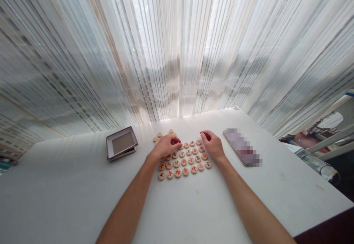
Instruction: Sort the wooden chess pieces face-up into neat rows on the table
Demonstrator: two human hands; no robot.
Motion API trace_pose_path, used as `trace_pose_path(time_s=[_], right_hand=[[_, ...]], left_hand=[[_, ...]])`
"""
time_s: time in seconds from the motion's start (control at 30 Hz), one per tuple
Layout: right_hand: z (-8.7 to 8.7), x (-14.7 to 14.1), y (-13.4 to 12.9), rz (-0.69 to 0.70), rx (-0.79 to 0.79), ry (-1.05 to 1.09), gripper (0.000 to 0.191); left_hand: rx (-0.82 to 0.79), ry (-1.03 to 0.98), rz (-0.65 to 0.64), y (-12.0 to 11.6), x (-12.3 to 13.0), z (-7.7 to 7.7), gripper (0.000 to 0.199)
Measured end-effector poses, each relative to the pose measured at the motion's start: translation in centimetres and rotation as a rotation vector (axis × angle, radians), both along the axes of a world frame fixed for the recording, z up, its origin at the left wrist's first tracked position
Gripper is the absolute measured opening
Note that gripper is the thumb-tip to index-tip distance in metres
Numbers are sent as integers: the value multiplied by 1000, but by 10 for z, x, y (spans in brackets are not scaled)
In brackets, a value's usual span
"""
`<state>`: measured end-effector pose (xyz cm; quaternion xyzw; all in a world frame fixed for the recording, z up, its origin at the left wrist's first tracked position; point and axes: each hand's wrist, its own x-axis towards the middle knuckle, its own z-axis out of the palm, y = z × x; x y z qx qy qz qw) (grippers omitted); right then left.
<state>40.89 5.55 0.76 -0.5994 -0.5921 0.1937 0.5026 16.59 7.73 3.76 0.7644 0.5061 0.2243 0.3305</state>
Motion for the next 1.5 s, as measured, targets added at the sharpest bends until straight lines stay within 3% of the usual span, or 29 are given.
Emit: trace_pose_path(time_s=[0.4, 0.53, 0.63, 0.77, 0.93, 1.1, 1.33, 1.5], right_hand=[[0, 0, 0, -2, -3, -12, 30], [-1, 0, 0, -5, -6, -13, 29], [-2, 1, 0, -8, -7, -13, 29], [-2, 1, 1, -3, -12, -12, 29], [-2, 1, 1, -10, -10, -16, 29], [-1, 1, 1, -9, -11, -21, 30], [0, 0, 0, -5, -12, -31, 31], [0, 0, 0, -8, -1, -35, 32]], left_hand=[[12, 2, -20, 3, -2, -2, 26], [24, -10, -26, 4, -8, 5, 31], [41, -18, 5, 9, -24, 17, 37], [120, 40, 170, 17, -58, 31, 36], [58, 207, 231, 16, -85, 34, 29], [-13, 367, 265, 11, -79, 28, 24], [15, 461, 322, 11, -66, 19, 16], [47, 426, 288, 7, -64, 27, 12]])
